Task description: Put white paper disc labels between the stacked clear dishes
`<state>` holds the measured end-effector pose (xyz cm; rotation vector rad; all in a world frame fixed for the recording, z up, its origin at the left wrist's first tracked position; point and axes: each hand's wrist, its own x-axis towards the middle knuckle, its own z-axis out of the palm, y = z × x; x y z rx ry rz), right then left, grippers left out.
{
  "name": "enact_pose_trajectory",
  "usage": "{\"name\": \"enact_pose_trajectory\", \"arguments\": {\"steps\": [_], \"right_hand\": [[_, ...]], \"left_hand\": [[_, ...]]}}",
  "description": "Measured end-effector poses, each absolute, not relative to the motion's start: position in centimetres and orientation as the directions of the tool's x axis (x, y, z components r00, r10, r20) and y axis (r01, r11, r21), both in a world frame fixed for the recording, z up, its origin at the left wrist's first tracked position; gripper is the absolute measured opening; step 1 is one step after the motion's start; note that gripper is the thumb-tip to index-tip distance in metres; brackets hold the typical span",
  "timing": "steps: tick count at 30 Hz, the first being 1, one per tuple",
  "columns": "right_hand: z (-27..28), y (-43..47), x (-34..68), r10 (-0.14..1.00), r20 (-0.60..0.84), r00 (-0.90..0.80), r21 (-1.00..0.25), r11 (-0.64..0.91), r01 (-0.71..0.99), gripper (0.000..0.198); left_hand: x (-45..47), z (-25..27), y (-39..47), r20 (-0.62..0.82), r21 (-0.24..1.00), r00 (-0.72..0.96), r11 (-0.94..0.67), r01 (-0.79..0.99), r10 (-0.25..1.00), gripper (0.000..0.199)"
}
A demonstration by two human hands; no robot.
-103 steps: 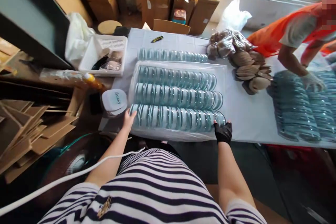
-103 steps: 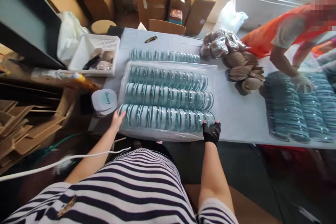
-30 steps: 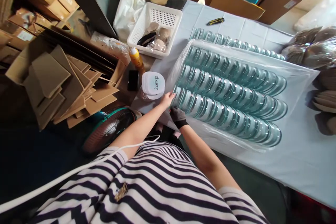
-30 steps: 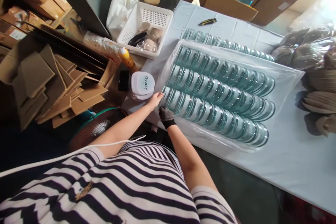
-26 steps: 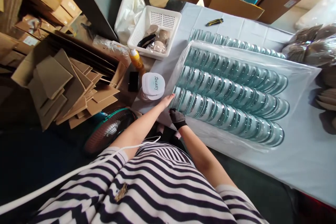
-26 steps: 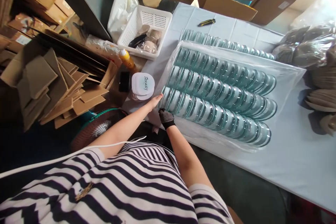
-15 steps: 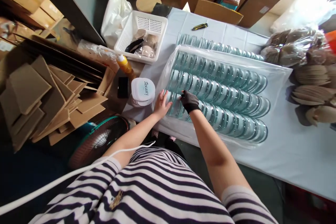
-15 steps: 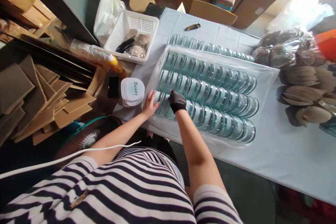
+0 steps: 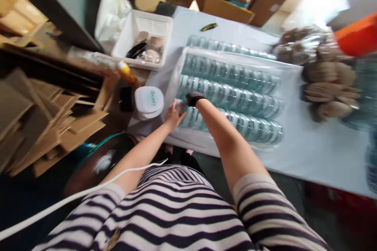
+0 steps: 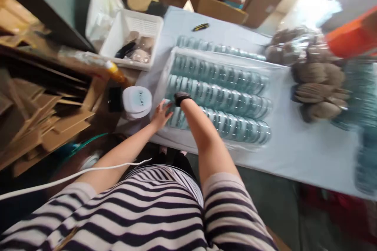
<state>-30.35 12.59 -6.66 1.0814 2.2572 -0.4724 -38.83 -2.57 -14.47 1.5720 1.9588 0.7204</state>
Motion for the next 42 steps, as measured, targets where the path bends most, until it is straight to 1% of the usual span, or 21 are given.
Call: {"name": "enact_pose_trajectory", "arguments": {"steps": [5,10,12,16,19,22,23,25,26,27,28,29,31,33,35,37,42], "right_hand": [[-5.3,11.6,-29.3,0.653,-0.541,-0.53,-0.147,0.547,0.824,0.021],[-6.4,6.0,-25.4,0.744,-0.385,-0.547,-0.239,0.492,0.837,0.027],[-8.1,3.2,-24.0,0.736,-0.377,-0.563,-0.269,0.495,0.826,0.032],[-12.2,-2.3,-22.6,0.685,-0.429,-0.589,-0.3,0.507,0.808,0.035],[-14.1,-5.3,-22.1,0.66,-0.48,-0.578,-0.297,0.497,0.815,0.037],[-13.7,-5.0,-21.0,0.661,-0.497,-0.563,-0.291,0.484,0.825,0.038],[-13.0,-3.9,-20.5,0.687,-0.478,-0.547,-0.281,0.471,0.836,0.041],[-11.2,-0.3,-19.8,0.773,-0.411,-0.483,-0.224,0.428,0.876,0.047],[-10.2,2.1,-19.8,0.826,-0.373,-0.421,-0.17,0.385,0.907,0.049],[-9.4,4.6,-20.0,0.842,-0.361,-0.401,-0.121,0.384,0.915,0.049],[-8.7,7.0,-20.5,0.81,-0.428,-0.4,-0.07,0.412,0.909,0.048],[-8.2,9.4,-21.3,0.781,-0.474,-0.406,-0.061,0.43,0.901,0.045],[-7.8,13.0,-23.2,0.708,-0.557,-0.433,-0.066,0.482,0.874,0.038],[-7.7,14.7,-24.6,0.659,-0.59,-0.466,-0.088,0.521,0.849,0.03],[-7.6,14.6,-24.7,0.64,-0.586,-0.496,-0.108,0.545,0.831,0.026],[-7.4,12.8,-23.3,0.647,-0.553,-0.525,-0.133,0.554,0.822,0.026],[-8.7,3.9,-18.2,0.676,-0.471,-0.567,-0.205,0.542,0.815,0.032]], "left_hand": [[-39.1,-15.3,-2.0,-0.026,0.664,-0.217,0.179,0.726,0.976,0.047],[-38.9,-14.0,-2.1,-0.12,0.636,-0.174,0.21,0.742,0.977,0.049],[-38.9,-13.8,-1.9,-0.157,0.633,-0.177,0.236,0.737,0.972,0.051],[-38.9,-13.6,-1.7,-0.175,0.644,-0.202,0.267,0.717,0.964,0.051],[-38.7,-13.0,-1.8,-0.195,0.637,-0.217,0.292,0.713,0.957,0.051],[-38.1,-12.0,-1.9,-0.148,0.562,-0.213,0.26,0.786,0.966,0.051],[-37.8,-11.7,-1.9,-0.111,0.532,-0.186,0.216,0.819,0.976,0.051],[-36.9,-11.4,-1.9,-0.052,0.493,-0.082,0.097,0.864,0.995,0.054],[-36.4,-11.5,-1.9,-0.048,0.487,-0.023,0.043,0.872,0.999,0.055],[-36.0,-11.6,-1.9,-0.059,0.487,0.027,0.006,0.873,0.998,0.056],[-35.6,-11.8,-1.9,-0.077,0.49,0.06,-0.015,0.871,0.995,0.056],[-35.2,-12.1,-1.9,-0.092,0.493,0.078,-0.023,0.87,0.993,0.057],[-34.9,-12.6,-1.9,-0.102,0.493,0.084,-0.023,0.87,0.991,0.058],[-34.9,-13.0,-1.9,-0.095,0.492,0.083,-0.026,0.87,0.992,0.058],[-35.0,-13.1,-1.8,-0.095,0.497,0.083,-0.025,0.868,0.992,0.059],[-35.2,-13.2,-1.8,-0.1,0.499,0.082,-0.021,0.866,0.992,0.058],[-35.1,-13.1,-1.7,-0.113,0.502,0.082,-0.015,0.865,0.99,0.06]]}}
